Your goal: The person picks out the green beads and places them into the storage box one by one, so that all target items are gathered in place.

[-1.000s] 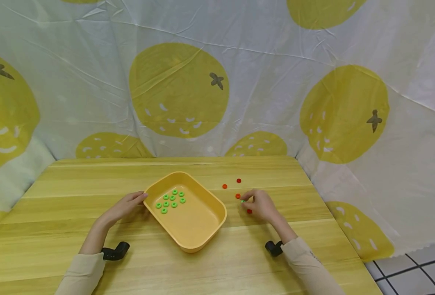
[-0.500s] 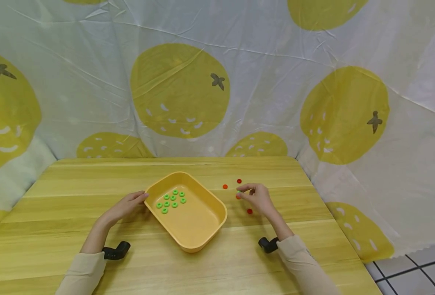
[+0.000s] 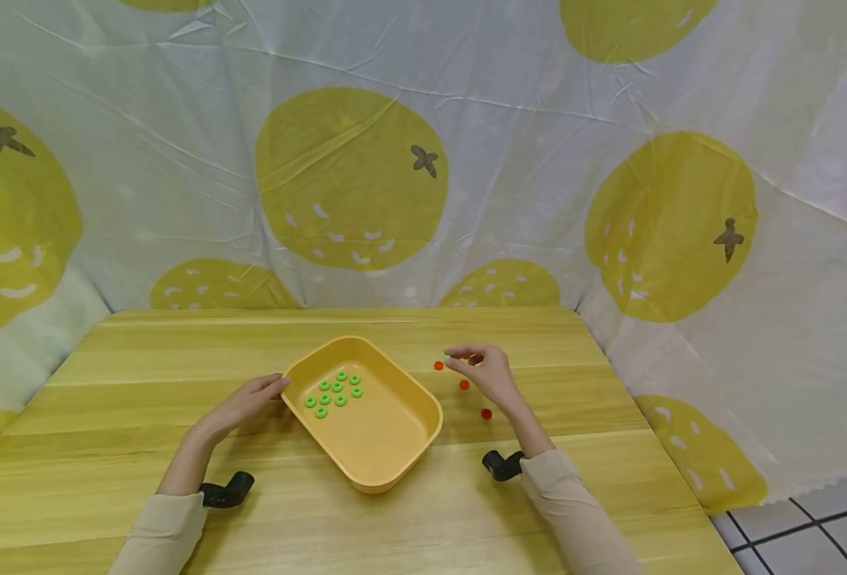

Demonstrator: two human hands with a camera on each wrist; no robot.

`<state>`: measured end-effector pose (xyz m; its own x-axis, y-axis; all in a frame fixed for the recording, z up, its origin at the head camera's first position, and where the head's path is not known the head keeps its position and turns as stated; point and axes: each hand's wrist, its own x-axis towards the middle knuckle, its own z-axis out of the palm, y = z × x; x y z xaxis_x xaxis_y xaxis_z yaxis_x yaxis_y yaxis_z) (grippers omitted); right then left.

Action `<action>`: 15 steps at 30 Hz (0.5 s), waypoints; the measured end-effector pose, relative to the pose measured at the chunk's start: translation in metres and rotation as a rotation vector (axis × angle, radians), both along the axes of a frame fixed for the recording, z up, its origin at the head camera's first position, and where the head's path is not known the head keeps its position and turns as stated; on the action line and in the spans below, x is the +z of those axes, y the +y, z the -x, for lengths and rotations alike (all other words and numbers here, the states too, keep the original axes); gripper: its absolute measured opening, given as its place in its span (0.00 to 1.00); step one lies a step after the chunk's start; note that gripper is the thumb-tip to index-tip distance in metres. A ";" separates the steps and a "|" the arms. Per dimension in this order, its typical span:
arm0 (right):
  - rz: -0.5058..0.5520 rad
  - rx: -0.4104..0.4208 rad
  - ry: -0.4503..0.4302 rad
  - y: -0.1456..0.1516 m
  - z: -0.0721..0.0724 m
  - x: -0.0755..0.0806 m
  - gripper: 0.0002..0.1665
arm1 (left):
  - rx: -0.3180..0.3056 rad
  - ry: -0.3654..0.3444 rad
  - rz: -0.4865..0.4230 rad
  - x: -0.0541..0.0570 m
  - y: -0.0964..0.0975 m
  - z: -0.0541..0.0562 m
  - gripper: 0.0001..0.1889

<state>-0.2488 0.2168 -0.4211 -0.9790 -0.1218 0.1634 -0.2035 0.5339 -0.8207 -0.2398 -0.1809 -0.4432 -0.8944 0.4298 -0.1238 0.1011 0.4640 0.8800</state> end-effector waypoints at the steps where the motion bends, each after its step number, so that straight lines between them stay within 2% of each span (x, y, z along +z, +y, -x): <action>1: 0.010 0.004 -0.009 -0.004 -0.002 0.006 0.15 | 0.001 0.000 0.001 0.000 0.000 0.000 0.29; 7: 0.050 0.035 -0.030 -0.031 -0.011 0.036 0.15 | 0.007 0.006 -0.001 -0.002 0.000 0.001 0.29; 13: 0.060 0.054 -0.008 -0.038 0.012 0.017 0.15 | 0.004 0.007 -0.001 -0.001 -0.001 0.001 0.29; 15: 0.057 0.066 0.006 -0.044 0.014 0.018 0.15 | 0.001 0.008 -0.004 -0.001 -0.001 0.001 0.28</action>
<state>-0.2628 0.1727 -0.4032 -0.9682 -0.1762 0.1775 -0.2413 0.4716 -0.8481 -0.2405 -0.1815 -0.4441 -0.8959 0.4291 -0.1149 0.1074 0.4602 0.8813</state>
